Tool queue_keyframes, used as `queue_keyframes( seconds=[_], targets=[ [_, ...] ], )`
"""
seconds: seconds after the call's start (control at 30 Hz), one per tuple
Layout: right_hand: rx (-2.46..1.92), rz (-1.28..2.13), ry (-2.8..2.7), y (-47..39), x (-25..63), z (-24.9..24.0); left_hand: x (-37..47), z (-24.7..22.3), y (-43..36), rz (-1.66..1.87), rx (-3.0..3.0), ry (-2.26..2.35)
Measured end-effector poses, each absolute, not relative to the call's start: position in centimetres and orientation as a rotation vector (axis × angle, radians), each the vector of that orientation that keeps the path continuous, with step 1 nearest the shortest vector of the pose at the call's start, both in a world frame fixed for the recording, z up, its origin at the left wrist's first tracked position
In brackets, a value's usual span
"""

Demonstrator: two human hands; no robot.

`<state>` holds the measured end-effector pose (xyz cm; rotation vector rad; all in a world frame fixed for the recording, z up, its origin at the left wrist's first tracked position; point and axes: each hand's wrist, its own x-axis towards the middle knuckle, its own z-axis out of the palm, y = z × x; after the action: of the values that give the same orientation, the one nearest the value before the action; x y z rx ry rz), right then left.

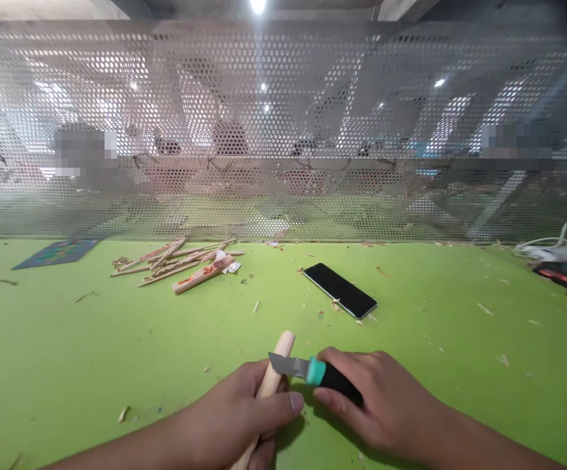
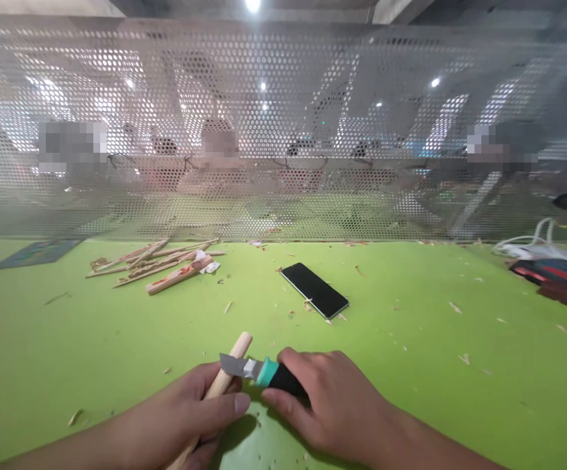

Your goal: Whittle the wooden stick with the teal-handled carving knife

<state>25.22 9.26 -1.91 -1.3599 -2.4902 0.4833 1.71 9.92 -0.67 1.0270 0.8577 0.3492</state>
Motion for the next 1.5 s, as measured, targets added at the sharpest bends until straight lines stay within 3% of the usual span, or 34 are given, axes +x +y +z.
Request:
queue_keyframes(
  seconds=[0.27, 0.8, 1.5],
  targets=[
    [-1.503, 0.601, -2.22, 11.3, 27.2, -1.5, 1.5, -1.0, 10.0, 0.341, 0.983, 0.857],
    [-1.329, 0.584, -2.423, 10.9, 26.9, -1.3, 1.5, -2.3, 10.1, 0.419, 0.783, 0.608],
    [-1.242, 0.592, -2.58, 8.2, 24.6, -1.0, 1.4, -0.7, 9.4, 0.378, 1.051, 0.824]
  ],
)
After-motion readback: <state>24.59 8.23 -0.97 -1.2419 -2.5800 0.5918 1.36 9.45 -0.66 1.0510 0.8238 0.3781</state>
